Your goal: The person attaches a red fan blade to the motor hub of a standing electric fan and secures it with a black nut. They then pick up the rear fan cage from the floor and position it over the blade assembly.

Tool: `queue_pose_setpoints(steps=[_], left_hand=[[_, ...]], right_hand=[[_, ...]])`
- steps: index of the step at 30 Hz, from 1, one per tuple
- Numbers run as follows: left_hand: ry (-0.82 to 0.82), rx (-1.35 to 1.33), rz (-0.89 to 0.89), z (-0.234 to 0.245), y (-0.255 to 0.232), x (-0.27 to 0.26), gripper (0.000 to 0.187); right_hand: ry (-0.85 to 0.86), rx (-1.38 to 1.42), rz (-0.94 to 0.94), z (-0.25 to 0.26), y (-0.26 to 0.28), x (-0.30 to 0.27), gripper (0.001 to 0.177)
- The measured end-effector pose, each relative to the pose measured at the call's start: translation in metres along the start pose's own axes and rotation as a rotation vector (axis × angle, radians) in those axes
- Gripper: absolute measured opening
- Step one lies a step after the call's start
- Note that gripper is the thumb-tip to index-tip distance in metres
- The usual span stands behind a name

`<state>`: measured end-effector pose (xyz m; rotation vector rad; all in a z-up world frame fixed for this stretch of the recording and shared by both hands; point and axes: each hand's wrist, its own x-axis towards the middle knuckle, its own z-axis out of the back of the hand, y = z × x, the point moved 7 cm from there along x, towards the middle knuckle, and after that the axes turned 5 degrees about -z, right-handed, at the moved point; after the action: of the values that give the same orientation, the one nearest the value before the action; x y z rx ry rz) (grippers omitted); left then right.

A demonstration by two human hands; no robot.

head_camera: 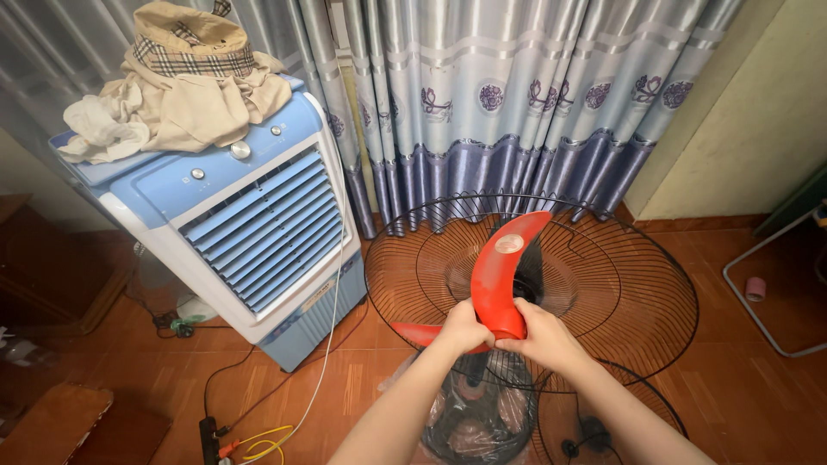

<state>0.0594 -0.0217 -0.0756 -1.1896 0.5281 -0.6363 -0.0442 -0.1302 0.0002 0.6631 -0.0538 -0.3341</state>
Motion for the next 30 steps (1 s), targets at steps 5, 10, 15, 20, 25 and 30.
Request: queue_pose_setpoints(steps=[5,10,15,20,25,30], left_hand=[[0.020,0.084,-0.029,0.001,-0.012,-0.005,0.068],[0.056,0.088,-0.091,-0.003,-0.027,-0.008,0.075],[0.103,0.163,-0.106,-0.002,-0.038,-0.015,0.068],[0.156,0.211,-0.085,-0.002,-0.045,-0.021,0.065],[0.198,0.245,-0.154,-0.002,-0.049,-0.027,0.065],[0.115,0.368,-0.263,-0.004,-0.057,-0.027,0.055]], right_hand=[[0.027,0.038,-0.093,-0.004,-0.012,-0.004,0.068],[-0.057,0.083,-0.048,0.001,-0.018,-0.006,0.078],[-0.063,0.171,-0.039,-0.003,-0.023,-0.014,0.087],[-0.021,0.220,-0.073,-0.009,-0.028,-0.020,0.077],[0.006,0.316,-0.068,-0.019,-0.037,-0.023,0.089],[-0.117,0.237,-0.014,-0.021,-0.047,-0.012,0.076]])
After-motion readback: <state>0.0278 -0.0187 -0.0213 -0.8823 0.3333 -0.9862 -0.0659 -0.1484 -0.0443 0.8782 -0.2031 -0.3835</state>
